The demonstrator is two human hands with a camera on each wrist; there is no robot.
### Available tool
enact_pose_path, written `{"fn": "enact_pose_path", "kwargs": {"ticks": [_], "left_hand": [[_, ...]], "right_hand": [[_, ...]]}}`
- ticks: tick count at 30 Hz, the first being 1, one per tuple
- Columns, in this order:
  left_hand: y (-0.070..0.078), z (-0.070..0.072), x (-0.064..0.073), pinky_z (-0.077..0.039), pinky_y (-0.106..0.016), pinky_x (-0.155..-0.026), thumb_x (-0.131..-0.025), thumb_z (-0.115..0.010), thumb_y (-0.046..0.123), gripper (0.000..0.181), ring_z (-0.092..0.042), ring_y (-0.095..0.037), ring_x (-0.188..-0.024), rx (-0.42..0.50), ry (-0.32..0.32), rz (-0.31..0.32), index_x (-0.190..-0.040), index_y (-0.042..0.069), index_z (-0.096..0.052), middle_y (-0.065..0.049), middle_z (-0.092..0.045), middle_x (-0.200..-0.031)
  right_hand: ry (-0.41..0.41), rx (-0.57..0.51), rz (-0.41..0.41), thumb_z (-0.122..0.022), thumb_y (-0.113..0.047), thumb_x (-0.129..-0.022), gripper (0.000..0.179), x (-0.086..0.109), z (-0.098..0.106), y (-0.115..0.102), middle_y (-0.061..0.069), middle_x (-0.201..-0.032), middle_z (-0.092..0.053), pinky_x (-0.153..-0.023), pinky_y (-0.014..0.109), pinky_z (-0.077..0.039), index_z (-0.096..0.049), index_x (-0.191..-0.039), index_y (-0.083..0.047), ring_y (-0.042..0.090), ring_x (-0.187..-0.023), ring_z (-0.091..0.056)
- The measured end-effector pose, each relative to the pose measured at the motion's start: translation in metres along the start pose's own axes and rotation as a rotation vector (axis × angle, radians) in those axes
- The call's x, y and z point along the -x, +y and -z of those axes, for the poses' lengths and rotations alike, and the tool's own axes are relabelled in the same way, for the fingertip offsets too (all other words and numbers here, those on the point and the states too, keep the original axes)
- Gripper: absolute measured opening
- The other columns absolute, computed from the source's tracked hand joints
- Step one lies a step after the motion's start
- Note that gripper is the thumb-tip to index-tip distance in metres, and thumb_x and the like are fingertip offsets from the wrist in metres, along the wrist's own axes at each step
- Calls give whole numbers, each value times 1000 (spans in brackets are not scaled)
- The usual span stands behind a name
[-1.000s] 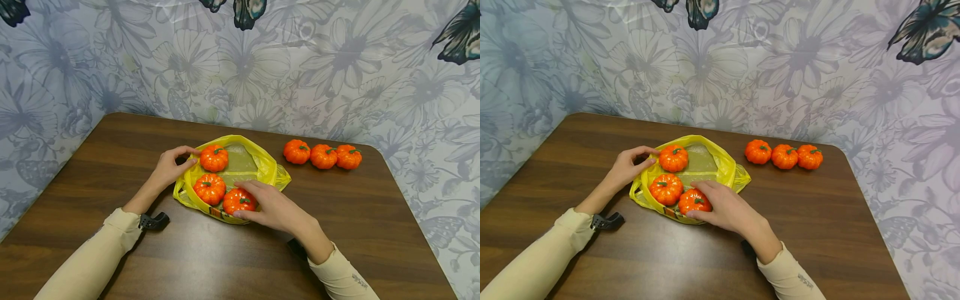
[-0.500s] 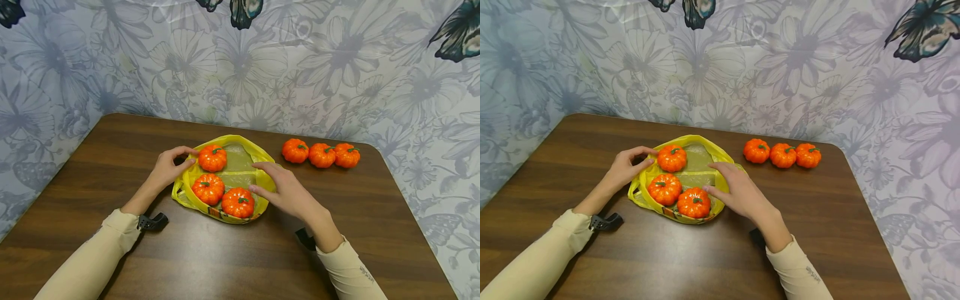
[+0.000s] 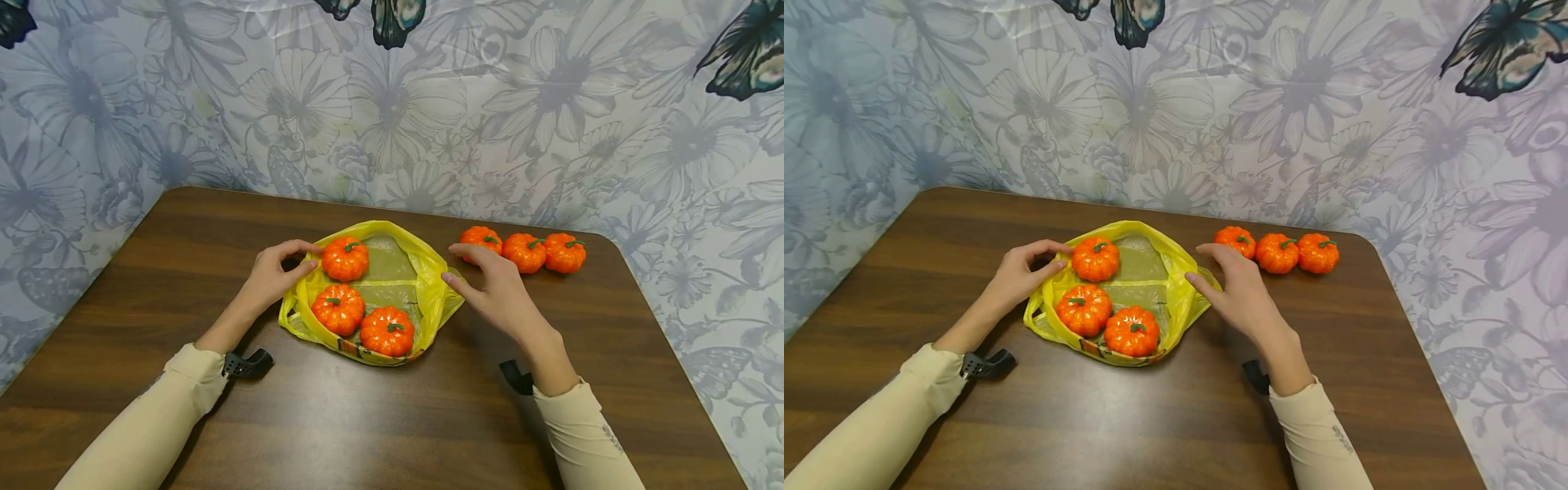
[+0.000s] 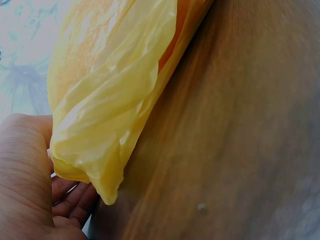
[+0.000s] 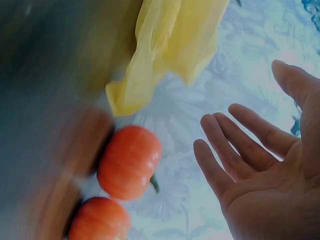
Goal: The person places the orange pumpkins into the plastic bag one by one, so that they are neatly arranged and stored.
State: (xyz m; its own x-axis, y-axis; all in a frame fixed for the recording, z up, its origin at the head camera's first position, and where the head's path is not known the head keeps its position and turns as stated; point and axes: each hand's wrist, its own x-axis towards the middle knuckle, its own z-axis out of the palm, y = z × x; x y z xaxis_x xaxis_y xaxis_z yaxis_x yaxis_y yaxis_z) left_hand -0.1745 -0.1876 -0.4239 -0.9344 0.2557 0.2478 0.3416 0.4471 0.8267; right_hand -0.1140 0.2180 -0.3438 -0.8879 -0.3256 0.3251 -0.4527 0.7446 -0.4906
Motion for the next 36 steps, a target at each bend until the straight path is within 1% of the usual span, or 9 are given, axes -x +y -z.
{"fn": "enact_pose_path", "kwargs": {"ticks": [5, 8, 14, 20, 23, 27, 32, 34, 36], "left_hand": [[1, 0, 0, -46, -21, -83, -101, -72, 18, 24, -62, -20, -104, 2, -3, -2, -125, 14, -77, -8, -75, -126], [2, 0, 1, -46, -22, -84, -101, -72, 17, 25, -62, -20, -105, 3, -5, -5, -125, 13, -76, -9, -75, -126], [3, 0, 2, -46, -24, -86, -100, -73, 16, 26, -62, -21, -108, 5, -2, -7, -126, 11, -76, -10, -75, -127], [3, 0, 1, -46, -29, -89, -101, -73, 17, 25, -63, -21, -109, 3, -3, -5, -125, 12, -76, -9, -75, -126], [3, 0, 0, -46, -30, -90, -100, -73, 17, 24, -64, -22, -111, 6, -3, -8, -124, 12, -76, -10, -75, -126], [1, 0, 0, -47, -32, -92, -101, -73, 17, 25, -65, -24, -113, 5, -7, -8, -124, 11, -76, -10, -75, -126], [-1, -1, 0, -47, -29, -92, -101, -72, 17, 24, -64, -24, -113, 1, -5, -3, -125, 12, -76, -10, -75, -126], [-1, -1, 0, -47, -28, -92, -101, -72, 17, 24, -64, -24, -113, -1, -2, -1, -125, 12, -76, -10, -75, -126], [-1, -1, 0, -47, -28, -92, -101, -72, 17, 24, -64, -24, -112, 0, -1, -1, -125, 12, -76, -10, -75, -126]], "right_hand": [[76, 12, -51, -77, -24, -97, 44, 2, 14, 15, 12, -134, -70, -108, 55, -46, -66, -136, -6, 34, -127, -64], [116, 20, -82, -78, -22, -97, 43, 3, 23, 27, 13, -133, -71, -107, 57, -47, -67, -135, -5, 36, -127, -64], [198, 9, -190, -77, -22, -97, 41, 8, 41, 46, 17, -133, -70, -108, 59, -45, -68, -134, -6, 41, -125, -65], [287, 24, -249, -76, -20, -97, 37, 12, 53, 60, 17, -130, -72, -108, 59, -45, -71, -131, -6, 41, -126, -64], [326, 39, -289, -74, -22, -98, 36, 15, 57, 68, 19, -128, -73, -106, 59, -45, -71, -130, -6, 41, -124, -64], [353, 50, -319, -74, -25, -98, 37, 19, 59, 75, 20, -125, -73, -106, 58, -44, -71, -131, -6, 40, -124, -64], [362, 45, -327, -75, -25, -98, 39, 20, 62, 78, 20, -127, -73, -107, 57, -47, -70, -132, -6, 40, -124, -64], [377, 46, -346, -75, -25, -98, 41, 21, 65, 80, 20, -128, -72, -107, 57, -48, -70, -133, -6, 40, -124, -64], [396, 39, -376, -75, -24, -98, 42, 23, 67, 83, 18, -130, -71, -108, 53, -49, -69, -135, -7, 38, -126, -63]]}}
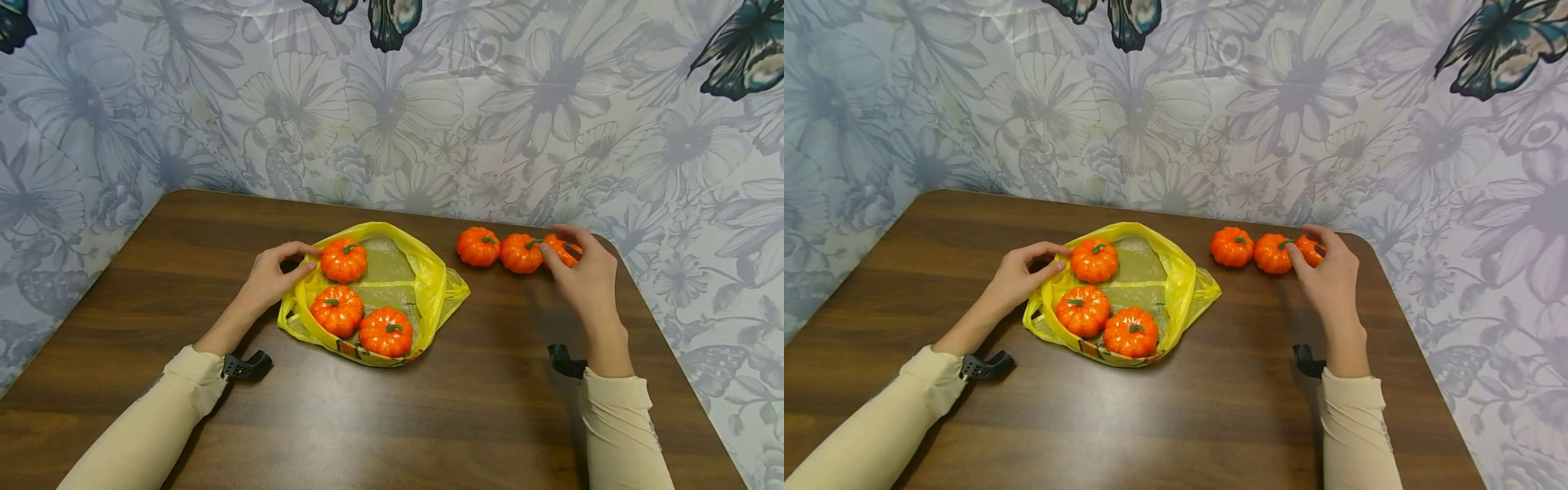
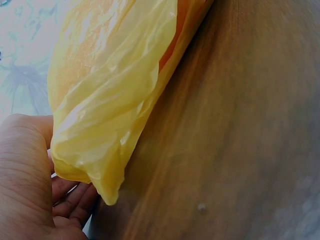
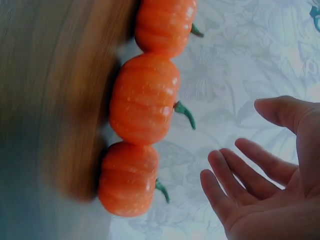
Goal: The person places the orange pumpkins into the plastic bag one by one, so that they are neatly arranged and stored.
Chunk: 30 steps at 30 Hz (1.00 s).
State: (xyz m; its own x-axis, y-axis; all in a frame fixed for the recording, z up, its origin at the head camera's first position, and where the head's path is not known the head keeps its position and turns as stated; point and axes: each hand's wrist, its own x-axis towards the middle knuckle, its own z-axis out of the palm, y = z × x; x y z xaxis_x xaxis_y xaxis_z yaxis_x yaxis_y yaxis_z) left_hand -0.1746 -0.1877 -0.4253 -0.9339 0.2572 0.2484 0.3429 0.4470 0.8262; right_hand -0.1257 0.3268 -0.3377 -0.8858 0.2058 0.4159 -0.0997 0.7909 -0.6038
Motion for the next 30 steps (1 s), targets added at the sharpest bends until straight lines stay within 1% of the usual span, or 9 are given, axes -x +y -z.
{"fn": "enact_pose_path", "kwargs": {"ticks": [3, 8, 11, 15, 19, 23, 26, 30], "left_hand": [[0, 0, 0, -47, -29, -93, -101, -72, 16, 24, -64, -23, -112, 1, -3, 0, -124, 12, -76, -10, -75, -126], [2, 0, 0, -47, -32, -94, -100, -73, 16, 25, -64, -24, -114, -2, -4, 1, -125, 11, -76, -11, -74, -127], [3, 0, 0, -47, -33, -93, -100, -73, 15, 26, -64, -25, -113, -5, -3, 7, -126, 10, -75, -12, -74, -127], [4, 1, 0, -47, -34, -94, -100, -73, 16, 25, -64, -24, -113, 2, -9, 13, -125, 11, -76, -11, -74, -127], [3, 1, 0, -47, -28, -91, -101, -72, 18, 25, -64, -22, -112, -3, -10, 13, -125, 12, -76, -10, -74, -127], [2, 1, 1, -47, -21, -86, -101, -72, 20, 25, -64, -21, -109, -8, -6, 11, -125, 14, -76, -8, -75, -127], [2, 1, 1, -48, -21, -85, -102, -72, 20, 25, -64, -21, -108, -6, -4, 10, -125, 14, -76, -8, -75, -126], [2, 0, 0, -47, -24, -87, -101, -72, 19, 24, -64, -22, -109, -7, -4, 11, -124, 14, -76, -8, -75, -127]], "right_hand": [[24, -17, -52, -75, -23, -98, 44, -1, 4, 8, 16, -136, -70, -111, 46, -49, -67, -138, -7, 34, -130, -63], [40, -53, -133, -73, -27, -99, 51, -3, 7, 23, 17, -143, -65, -112, 43, -49, -62, -144, -6, 35, -133, -62], [41, -51, -157, -74, -27, -98, 53, -3, 7, 30, 17, -145, -64, -111, 44, -50, -60, -145, -5, 36, -133, -62], [32, -25, -176, -74, -26, -99, 56, -2, 5, 41, 17, -148, -61, -111, 50, -48, -58, -148, -4, 36, -137, -59], [11, -12, -206, -72, -29, -100, 62, -3, 0, 54, 17, -155, -55, -115, 55, -43, -52, -154, -6, 35, -145, -51], [-32, -9, -231, -70, -31, -100, 70, -5, -3, 66, 20, -161, -48, -116, 58, -41, -44, -160, -6, 38, -149, -45], [-73, -20, -249, -71, -35, -100, 75, -7, -4, 73, 21, -164, -43, -116, 59, -40, -39, -162, -6, 40, -150, -43], [-113, -47, -271, -74, -40, -98, 83, -11, -6, 83, 21, -164, -42, -117, 57, -40, -35, -164, -7, 42, -148, -45]]}}
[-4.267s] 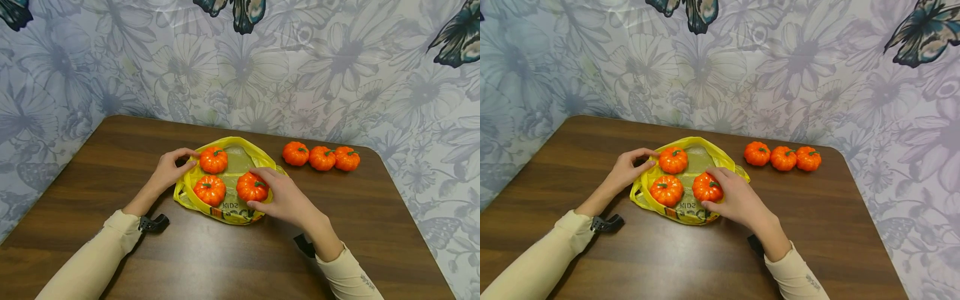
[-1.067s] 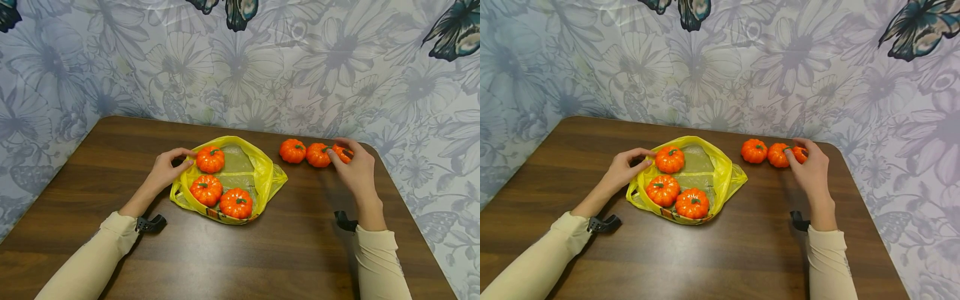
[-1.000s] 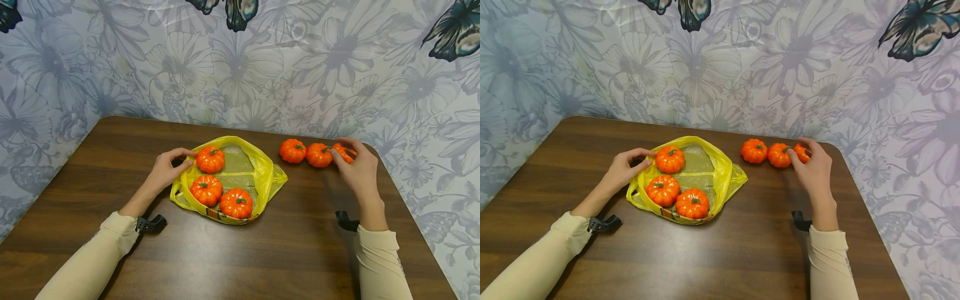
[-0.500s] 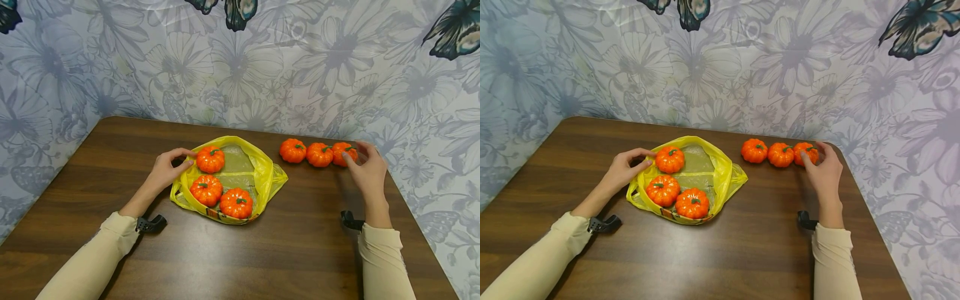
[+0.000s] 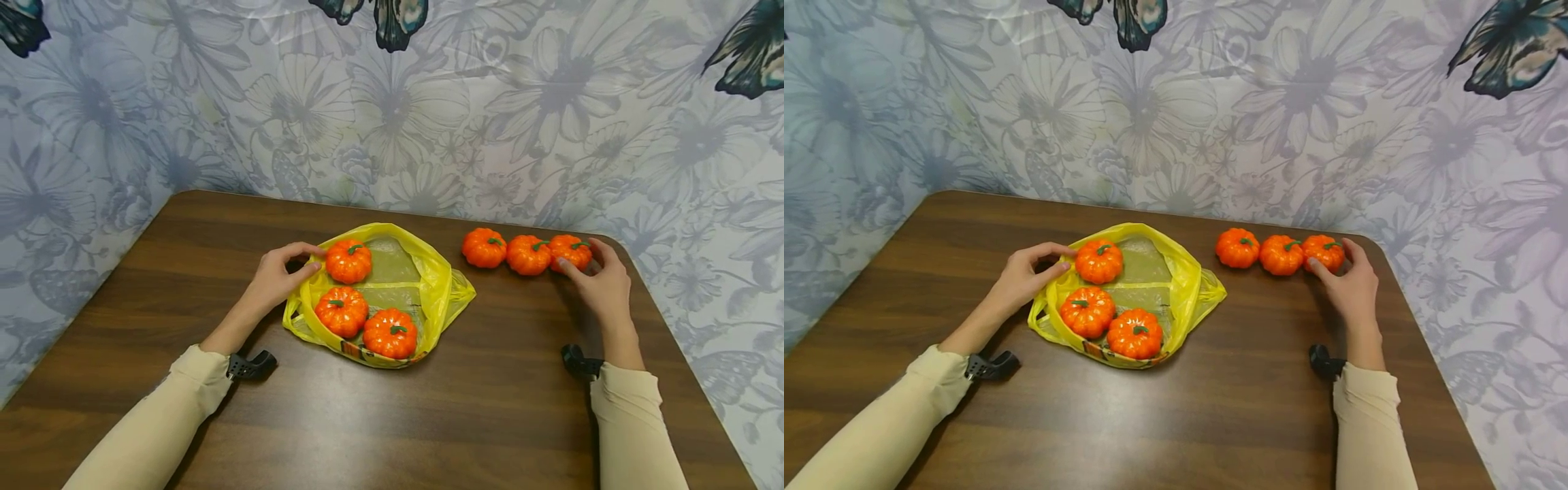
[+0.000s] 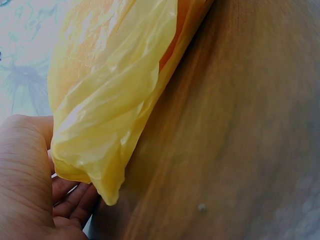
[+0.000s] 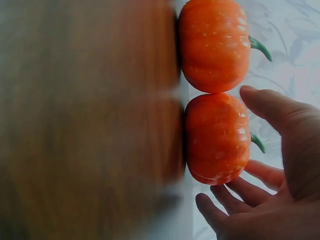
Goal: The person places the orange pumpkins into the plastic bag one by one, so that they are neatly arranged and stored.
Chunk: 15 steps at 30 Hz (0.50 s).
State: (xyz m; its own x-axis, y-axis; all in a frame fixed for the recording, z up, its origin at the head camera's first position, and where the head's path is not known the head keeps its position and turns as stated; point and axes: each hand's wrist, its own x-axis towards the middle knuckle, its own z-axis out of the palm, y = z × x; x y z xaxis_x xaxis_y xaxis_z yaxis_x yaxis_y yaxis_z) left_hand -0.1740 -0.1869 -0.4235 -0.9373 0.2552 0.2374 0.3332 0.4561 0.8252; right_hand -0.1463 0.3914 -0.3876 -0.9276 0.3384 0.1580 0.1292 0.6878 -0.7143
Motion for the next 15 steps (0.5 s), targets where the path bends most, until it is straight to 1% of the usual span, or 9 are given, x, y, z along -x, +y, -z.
{"fn": "enact_pose_path", "kwargs": {"ticks": [5, 7, 8, 12, 15], "left_hand": [[1, -3, -2, -47, -22, -84, -101, -73, 18, 24, -64, -22, -107, 8, -7, 2, -124, 13, -77, -9, -75, -127], [1, -3, -2, -47, -22, -84, -101, -73, 18, 24, -64, -22, -107, 13, -8, 0, -124, 13, -77, -10, -75, -127], [1, -3, -2, -47, -22, -85, -101, -73, 18, 24, -64, -23, -108, 12, -7, -1, -124, 13, -77, -10, -75, -127], [2, -2, -1, -47, -27, -89, -101, -72, 17, 25, -65, -24, -113, 10, -7, -4, -125, 12, -76, -10, -74, -128], [2, 0, -1, -47, -30, -91, -101, -72, 17, 24, -64, -24, -114, 8, -4, -6, -125, 12, -76, -10, -74, -128]], "right_hand": [[-26, 12, 4, -77, -42, -95, 87, -6, 0, 12, 23, -162, -45, -119, 54, -38, -35, -164, -7, 44, -145, -48], [-23, 14, 9, -78, -41, -95, 87, -7, -1, 14, 22, -161, -47, -120, 49, -39, -37, -163, -6, 43, -144, -49], [-20, 10, 8, -78, -41, -95, 86, -7, -1, 16, 22, -160, -48, -120, 45, -41, -38, -162, -7, 42, -143, -51], [-1, -27, -3, -80, -40, -94, 83, -9, -4, 18, 21, -157, -51, -114, 25, -44, -42, -161, -11, 26, -139, -54], [18, -64, -13, -81, -38, -93, 80, -11, -8, 21, 21, -156, -53, -110, 17, -43, -45, -160, -14, 16, -137, -53]]}}
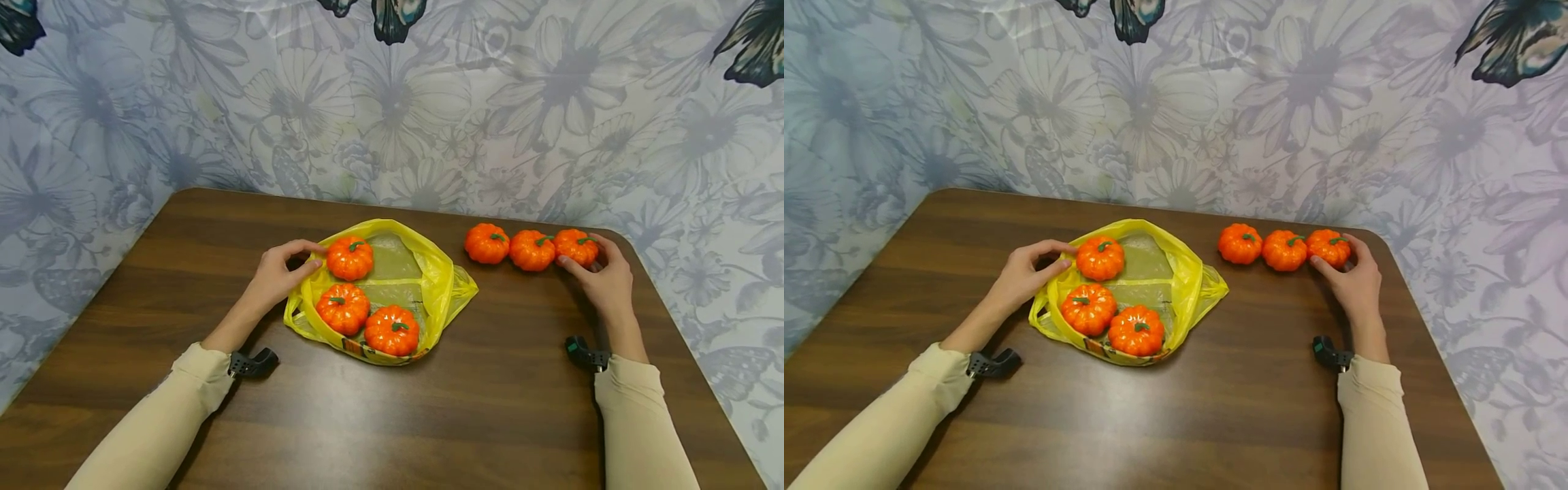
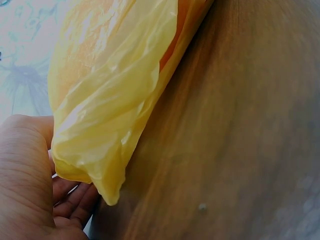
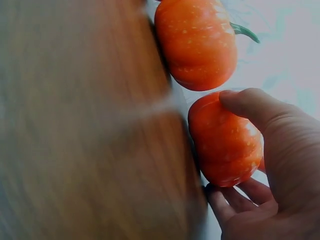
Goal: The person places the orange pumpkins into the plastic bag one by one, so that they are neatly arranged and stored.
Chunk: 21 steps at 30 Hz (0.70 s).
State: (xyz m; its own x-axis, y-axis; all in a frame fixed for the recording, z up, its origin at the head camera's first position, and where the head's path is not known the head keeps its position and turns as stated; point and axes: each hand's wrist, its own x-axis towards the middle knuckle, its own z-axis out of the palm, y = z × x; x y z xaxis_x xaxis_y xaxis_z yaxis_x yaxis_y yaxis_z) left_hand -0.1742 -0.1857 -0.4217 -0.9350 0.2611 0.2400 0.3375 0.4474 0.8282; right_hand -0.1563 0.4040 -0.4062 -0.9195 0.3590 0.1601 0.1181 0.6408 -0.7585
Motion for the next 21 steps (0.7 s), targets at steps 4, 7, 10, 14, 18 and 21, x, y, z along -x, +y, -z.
{"fn": "enact_pose_path", "kwargs": {"ticks": [4, 7, 10, 14, 18, 21], "left_hand": [[-1, 1, 0, -47, -28, -90, -101, -73, 18, 24, -64, -21, -111, -1, 6, -2, -123, 13, -77, -8, -75, -126], [0, 2, -1, -46, -23, -87, -101, -73, 18, 24, -63, -20, -109, -2, 8, -2, -124, 13, -77, -8, -75, -126], [0, 1, -1, -46, -20, -84, -100, -73, 18, 24, -62, -20, -106, -2, 9, -3, -123, 13, -77, -9, -75, -126], [0, 1, 0, -46, -21, -82, -100, -73, 17, 24, -61, -20, -102, 2, 10, -6, -123, 12, -77, -9, -75, -125], [0, 1, -1, -46, -22, -81, -101, -73, 18, 23, -60, -20, -100, 3, 8, -7, -123, 13, -77, -9, -75, -125], [0, 1, 0, -45, -22, -82, -101, -73, 18, 23, -60, -20, -101, 4, 6, -8, -123, 13, -77, -8, -75, -125]], "right_hand": [[30, -47, -9, -82, -35, -92, 77, -1, -3, 2, 18, -154, -54, -107, 14, -44, -48, -159, -17, 9, -132, -53], [44, -70, -9, -83, -33, -92, 76, 0, -5, 2, 16, -152, -56, -106, 14, -44, -49, -158, -18, 5, -128, -53], [58, -73, -14, -83, -32, -92, 75, 1, -6, 2, 15, -151, -56, -104, 13, -44, -50, -157, -18, 4, -127, -53], [95, -78, -29, -82, -33, -92, 72, 1, -6, -2, 13, -149, -58, -101, 14, -45, -51, -156, -19, 5, -126, -54], [170, -93, -35, -81, -34, -92, 69, 2, -3, -11, 9, -146, -59, -103, 18, -46, -53, -154, -21, 7, -126, -55], [211, -114, -8, -81, -34, -92, 69, 3, -1, -18, 9, -145, -59, -105, 20, -47, -53, -154, -20, 9, -126, -55]]}}
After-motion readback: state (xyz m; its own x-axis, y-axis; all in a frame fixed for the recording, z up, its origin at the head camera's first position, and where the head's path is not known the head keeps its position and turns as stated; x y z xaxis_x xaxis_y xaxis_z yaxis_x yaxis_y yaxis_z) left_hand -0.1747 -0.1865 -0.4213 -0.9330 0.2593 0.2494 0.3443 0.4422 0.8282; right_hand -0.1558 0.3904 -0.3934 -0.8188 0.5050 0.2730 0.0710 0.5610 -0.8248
